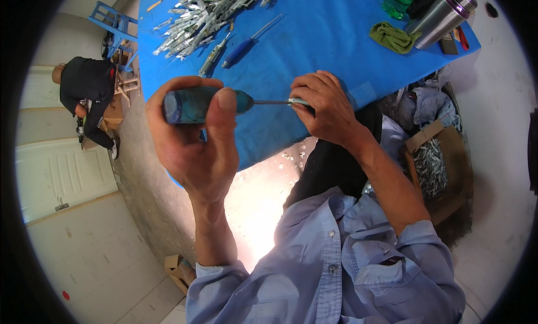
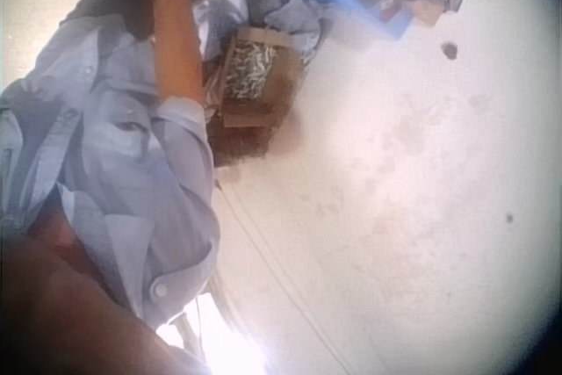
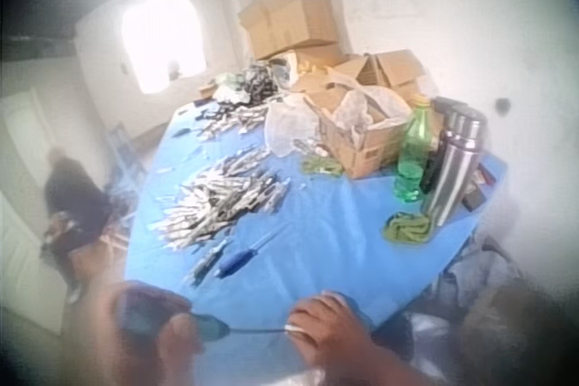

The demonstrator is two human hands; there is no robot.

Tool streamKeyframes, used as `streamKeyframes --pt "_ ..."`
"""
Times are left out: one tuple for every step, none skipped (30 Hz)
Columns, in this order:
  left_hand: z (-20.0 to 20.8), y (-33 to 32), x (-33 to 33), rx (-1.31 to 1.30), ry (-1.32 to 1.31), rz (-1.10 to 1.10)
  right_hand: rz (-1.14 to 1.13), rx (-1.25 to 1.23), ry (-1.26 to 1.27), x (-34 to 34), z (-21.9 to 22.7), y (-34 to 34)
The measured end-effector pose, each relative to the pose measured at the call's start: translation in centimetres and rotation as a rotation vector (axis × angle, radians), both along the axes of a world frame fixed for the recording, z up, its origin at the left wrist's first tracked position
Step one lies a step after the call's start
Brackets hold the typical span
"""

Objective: The person assembles small metal components by hand and using a screwdriver and pliers on a blue table, then sorts finished parts into a box on the floor.

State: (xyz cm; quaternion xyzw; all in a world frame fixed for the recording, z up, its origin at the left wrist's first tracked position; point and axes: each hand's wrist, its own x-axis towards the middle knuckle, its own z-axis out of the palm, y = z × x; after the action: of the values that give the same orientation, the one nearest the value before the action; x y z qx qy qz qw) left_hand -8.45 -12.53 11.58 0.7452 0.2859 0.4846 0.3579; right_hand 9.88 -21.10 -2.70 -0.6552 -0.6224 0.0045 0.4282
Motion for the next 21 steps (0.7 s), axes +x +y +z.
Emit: streamKeyframes --pt "-0.03 0.0 0.03 0.002 0.001 -0.002 -0.001 -0.001 0.0 0.02 -0.02 0.0" --pt "-0.07 0.05 0.07 0.012 0.0 -0.005 -0.001 -0.001 0.0 0.05 -0.03 0.0" --pt "-0.1 0.12 0.11 0.023 -0.001 -0.008 -0.001 0.001 0.0 0.06 -0.06 0.01" --pt "-0.12 0.17 0.13 0.033 -0.001 -0.012 0.0 0.003 -0.001 0.07 -0.09 0.02" --pt "-0.12 0.22 0.13 0.038 0.003 -0.016 0.0 0.005 -0.002 0.08 -0.12 0.03" --pt "-0.09 0.27 0.13 0.044 0.006 -0.019 0.003 0.004 0.0 0.1 -0.1 0.03" --pt "-0.07 0.32 0.14 0.05 0.01 -0.023 0.007 0.003 0.002 0.11 -0.03 0.03" --pt "-0.04 0.32 0.14 0.043 0.009 -0.027 0.01 0.002 0.004 0.13 0.02 0.03" --pt "-0.03 0.29 0.11 0.036 0.007 -0.032 0.008 0.001 0.003 0.13 0.04 0.01" --pt "-0.02 0.28 0.1 0.028 0.005 -0.037 0.007 0.0 0.002 0.13 0.04 -0.01" --pt "-0.02 0.33 0.11 0.036 0.01 -0.042 0.005 -0.002 0.001 0.13 0.04 -0.04" --pt "0.07 0.41 0.06 0.046 0.016 -0.044 0.003 -0.001 -0.002 0.1 0.08 -0.02" --pt "0.15 0.47 0.03 0.055 0.023 -0.046 0.001 0.0 -0.004 0.06 0.11 -0.02" --pt "0.25 0.5 0.02 0.052 0.033 -0.043 -0.002 0.001 -0.006 0.02 0.12 -0.02" --pt "0.32 0.54 0.04 0.05 0.04 -0.041 -0.002 -0.002 -0.006 0.02 0.12 0.0" --pt "0.36 0.58 0.05 0.049 0.048 -0.038 -0.003 -0.004 -0.007 0.02 0.1 0.01" --pt "0.37 0.61 0.06 0.034 0.042 -0.047 -0.003 -0.007 -0.007 0.01 0.06 0.02" --pt "0.34 0.66 0.08 0.019 0.034 -0.059 -0.003 -0.014 -0.005 0.03 0.06 0.0" --pt "0.3 0.73 0.12 0.005 0.026 -0.071 -0.004 -0.021 -0.004 0.04 0.05 -0.03" --pt "0.19 0.83 0.25 0.028 0.028 -0.082 -0.004 -0.028 -0.003 0.06 0.03 -0.07" --pt "0.12 0.89 0.41 0.052 0.029 -0.09 -0.001 -0.024 0.004 0.05 0.03 -0.07"
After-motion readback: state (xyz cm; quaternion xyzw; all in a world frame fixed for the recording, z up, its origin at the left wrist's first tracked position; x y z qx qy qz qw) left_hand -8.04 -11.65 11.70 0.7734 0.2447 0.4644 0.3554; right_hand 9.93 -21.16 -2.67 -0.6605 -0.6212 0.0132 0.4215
